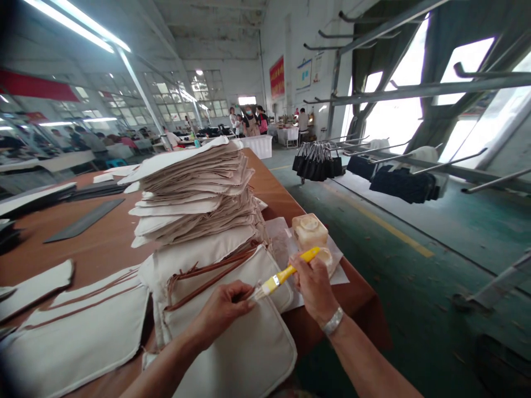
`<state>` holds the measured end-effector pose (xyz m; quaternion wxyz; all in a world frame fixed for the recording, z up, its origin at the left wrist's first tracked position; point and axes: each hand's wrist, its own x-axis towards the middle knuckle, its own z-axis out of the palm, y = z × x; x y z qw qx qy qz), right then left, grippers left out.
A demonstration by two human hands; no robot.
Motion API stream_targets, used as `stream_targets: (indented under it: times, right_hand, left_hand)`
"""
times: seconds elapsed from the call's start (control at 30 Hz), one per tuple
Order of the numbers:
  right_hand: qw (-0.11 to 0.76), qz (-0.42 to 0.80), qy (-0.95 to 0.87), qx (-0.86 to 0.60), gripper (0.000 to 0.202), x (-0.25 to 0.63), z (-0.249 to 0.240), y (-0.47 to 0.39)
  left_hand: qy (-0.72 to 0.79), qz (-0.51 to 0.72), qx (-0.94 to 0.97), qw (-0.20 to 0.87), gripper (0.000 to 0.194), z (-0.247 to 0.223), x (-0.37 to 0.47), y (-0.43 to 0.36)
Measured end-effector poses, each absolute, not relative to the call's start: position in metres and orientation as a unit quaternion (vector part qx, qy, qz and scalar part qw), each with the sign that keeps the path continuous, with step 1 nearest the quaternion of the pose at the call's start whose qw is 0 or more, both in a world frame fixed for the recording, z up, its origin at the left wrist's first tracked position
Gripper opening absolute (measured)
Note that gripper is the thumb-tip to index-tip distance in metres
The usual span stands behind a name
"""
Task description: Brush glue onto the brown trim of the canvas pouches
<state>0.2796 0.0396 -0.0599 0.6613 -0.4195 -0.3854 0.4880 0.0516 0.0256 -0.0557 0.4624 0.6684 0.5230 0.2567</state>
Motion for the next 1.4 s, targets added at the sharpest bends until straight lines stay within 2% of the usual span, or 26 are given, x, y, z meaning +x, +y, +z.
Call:
stream_targets:
  times: [0.13, 0.43, 0.63, 0.73, 0.9, 1.0, 1.13, 1.3, 1.4]
  right_hand:
    - [0.66, 0.441, -0.414, -0.446, 0.036, 0.284, -0.067, 0.049]
    - [0.623, 0.364, -0.505, -0.474, 0.037, 0.288, -0.049, 0.028]
    - [0.639, 0.293, -0.506, -0.5, 0.039, 0.307, -0.039, 0.024]
    - [0.649, 0.321, -0.487, -0.489, 0.038, 0.318, -0.035, 0.021]
    - [0.661, 0.374, -0.45, -0.469, 0.035, 0.321, -0.026, 0.012]
    - [0.648, 0.389, -0.457, -0.469, 0.036, 0.315, -0.02, 0.005]
    - [0.621, 0.365, -0.518, -0.462, 0.031, 0.305, -0.012, -0.011]
    - [0.515, 0.269, -0.686, -0.439, 0.028, 0.317, 0.002, -0.034]
    - [0.529, 0.241, -0.677, -0.451, 0.026, 0.326, 0.01, -0.042]
  left_hand:
    - [0.498, 0.289, 0.622, 0.53, 0.028, -0.039, 0.053, 0.015]
    - [0.497, 0.27, 0.631, 0.531, 0.033, -0.037, 0.054, 0.006]
    - [0.518, 0.26, 0.643, 0.5, 0.032, -0.029, 0.057, -0.009]
    - [0.534, 0.282, 0.683, 0.411, 0.023, -0.034, 0.062, -0.017]
    - [0.43, 0.349, 0.826, 0.103, 0.018, -0.05, 0.069, -0.031]
    - [0.358, 0.35, 0.865, -0.016, 0.015, -0.053, 0.07, -0.038]
    - [0.34, 0.334, 0.875, -0.086, 0.016, -0.05, 0.069, -0.04]
    - [0.349, 0.338, 0.867, -0.107, 0.015, -0.049, 0.065, -0.04]
    - [0.348, 0.334, 0.869, -0.107, 0.014, -0.05, 0.064, -0.04]
